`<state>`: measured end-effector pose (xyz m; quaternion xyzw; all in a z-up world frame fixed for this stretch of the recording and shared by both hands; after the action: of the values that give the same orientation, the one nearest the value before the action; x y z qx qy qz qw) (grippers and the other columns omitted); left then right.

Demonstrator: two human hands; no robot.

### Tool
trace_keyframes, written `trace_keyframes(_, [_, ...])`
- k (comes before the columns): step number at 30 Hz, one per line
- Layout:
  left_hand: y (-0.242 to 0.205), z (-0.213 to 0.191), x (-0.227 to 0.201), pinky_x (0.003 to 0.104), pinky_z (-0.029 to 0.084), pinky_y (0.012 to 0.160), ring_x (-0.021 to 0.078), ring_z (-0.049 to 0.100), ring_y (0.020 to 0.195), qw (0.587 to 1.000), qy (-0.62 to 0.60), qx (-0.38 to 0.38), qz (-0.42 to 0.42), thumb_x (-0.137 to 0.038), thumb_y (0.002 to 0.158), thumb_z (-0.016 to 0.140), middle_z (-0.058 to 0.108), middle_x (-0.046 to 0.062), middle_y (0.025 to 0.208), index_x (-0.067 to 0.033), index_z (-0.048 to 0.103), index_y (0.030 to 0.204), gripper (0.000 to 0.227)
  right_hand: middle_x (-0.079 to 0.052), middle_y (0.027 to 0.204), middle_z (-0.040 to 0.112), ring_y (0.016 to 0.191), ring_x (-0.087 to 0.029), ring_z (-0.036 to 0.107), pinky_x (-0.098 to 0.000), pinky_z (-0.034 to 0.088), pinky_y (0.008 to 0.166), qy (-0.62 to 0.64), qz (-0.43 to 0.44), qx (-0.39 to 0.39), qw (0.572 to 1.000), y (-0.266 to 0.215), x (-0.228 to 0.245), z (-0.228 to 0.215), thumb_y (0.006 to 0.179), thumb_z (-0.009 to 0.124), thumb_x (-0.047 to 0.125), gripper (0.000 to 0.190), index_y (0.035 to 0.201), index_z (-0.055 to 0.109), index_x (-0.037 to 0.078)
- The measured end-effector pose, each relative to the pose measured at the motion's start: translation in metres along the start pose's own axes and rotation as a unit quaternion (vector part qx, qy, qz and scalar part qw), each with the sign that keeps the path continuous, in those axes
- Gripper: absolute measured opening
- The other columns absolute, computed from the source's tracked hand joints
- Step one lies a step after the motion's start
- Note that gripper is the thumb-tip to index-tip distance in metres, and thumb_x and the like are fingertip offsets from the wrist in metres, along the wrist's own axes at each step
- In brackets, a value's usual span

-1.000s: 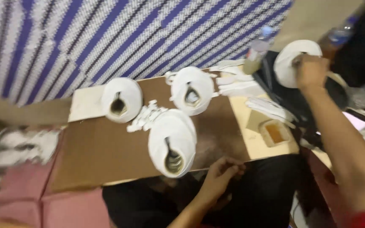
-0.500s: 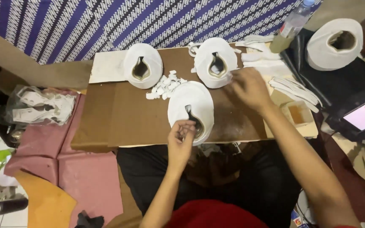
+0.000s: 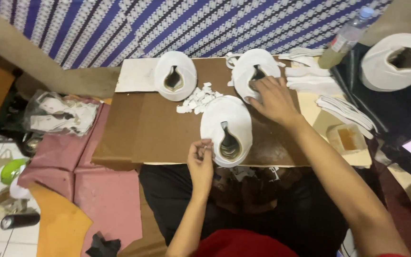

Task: The person is picking up, inspecting, and stacking white shoe upper components on a cardboard box surface in a workshop.

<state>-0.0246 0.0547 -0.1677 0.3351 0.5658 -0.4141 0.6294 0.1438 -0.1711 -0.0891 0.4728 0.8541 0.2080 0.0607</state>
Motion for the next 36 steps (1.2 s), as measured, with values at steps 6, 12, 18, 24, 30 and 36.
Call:
trace_keyframes(6, [0.059, -0.024, 0.022, 0.026, 0.045, 0.071, 0.012, 0.061, 0.08, 0.989, -0.104, -0.074, -0.072, -0.012, 0.098, 0.059, 0.067, 0.008, 0.103, -0.0034, 0.064, 0.114, 0.019, -0.007, 0.106, 0.073, 0.111, -0.023, 0.064, -0.0379, 0.044, 0.095, 0.091, 0.016, 0.049, 0.995, 0.012, 0.02, 0.005, 0.096, 0.072, 0.028, 0.029, 0.119, 0.071, 0.011])
trace_keyframes(12, [0.063, -0.029, 0.075, 0.025, 0.044, 0.078, 0.0117, 0.061, 0.09, 0.969, -0.166, -0.103, -0.152, -0.018, 0.098, 0.058, 0.063, 0.002, 0.107, -0.0093, 0.057, 0.112, 0.017, -0.015, 0.097, 0.072, 0.103, -0.032, 0.065, -0.0434, 0.049, 0.092, 0.139, -0.064, 0.062, 0.986, 0.065, 0.063, 0.025, 0.09, 0.074, 0.028, 0.029, 0.109, 0.072, 0.005])
trace_keyframes(18, [0.038, -0.032, 0.113, 0.028, 0.045, 0.082, 0.0165, 0.061, 0.095, 0.97, -0.152, -0.104, -0.16, -0.019, 0.098, 0.059, 0.062, 0.004, 0.109, -0.0098, 0.058, 0.114, 0.019, -0.012, 0.111, 0.073, 0.11, -0.029, 0.062, -0.0436, 0.044, 0.096, 0.103, -0.093, 0.102, 0.985, 0.145, 0.167, 0.066, 0.083, 0.079, 0.042, 0.054, 0.123, 0.07, 0.007])
trace_keyframes(24, [0.03, -0.051, 0.057, 0.027, 0.05, 0.084, 0.0182, 0.07, 0.09, 0.957, -0.199, -0.122, -0.175, -0.01, 0.094, 0.058, 0.076, 0.008, 0.116, -0.009, 0.068, 0.105, 0.015, -0.002, 0.111, 0.077, 0.103, -0.029, 0.074, -0.0418, 0.061, 0.081, -0.126, -0.003, 0.316, 0.94, 0.193, 0.142, 0.224, 0.088, 0.066, 0.039, 0.032, 0.112, 0.077, 0.021])
trace_keyframes(30, [0.037, -0.068, 0.08, 0.032, 0.056, 0.089, 0.0198, 0.071, 0.089, 0.964, -0.178, -0.103, -0.172, -0.012, 0.096, 0.059, 0.077, 0.012, 0.103, -0.0067, 0.07, 0.102, 0.014, -0.01, 0.117, 0.074, 0.109, -0.034, 0.071, -0.0447, 0.058, 0.087, -0.06, -0.005, 0.36, 0.931, 0.193, 0.137, 0.214, 0.085, 0.076, 0.053, 0.047, 0.112, 0.072, 0.014])
trace_keyframes(36, [-0.001, -0.038, 0.076, 0.037, 0.052, 0.097, 0.0219, 0.066, 0.115, 0.933, -0.097, -0.008, -0.346, -0.03, 0.095, 0.056, 0.07, 0.004, 0.131, -0.0144, 0.067, 0.129, 0.039, -0.005, 0.109, 0.071, 0.102, -0.031, 0.067, -0.0508, 0.046, 0.083, 0.096, 0.033, 0.215, 0.971, 0.112, 0.16, 0.057, 0.091, 0.06, 0.063, 0.046, 0.103, 0.062, 0.019])
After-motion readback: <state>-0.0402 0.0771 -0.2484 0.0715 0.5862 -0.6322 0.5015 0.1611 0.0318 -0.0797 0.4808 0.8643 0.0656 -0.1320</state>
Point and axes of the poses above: each hand's wrist, its own y-axis towards the middle knuckle, its own z-axis out of the palm, x = y × z, the point moved 6 cm from there along y, towards the middle knuckle
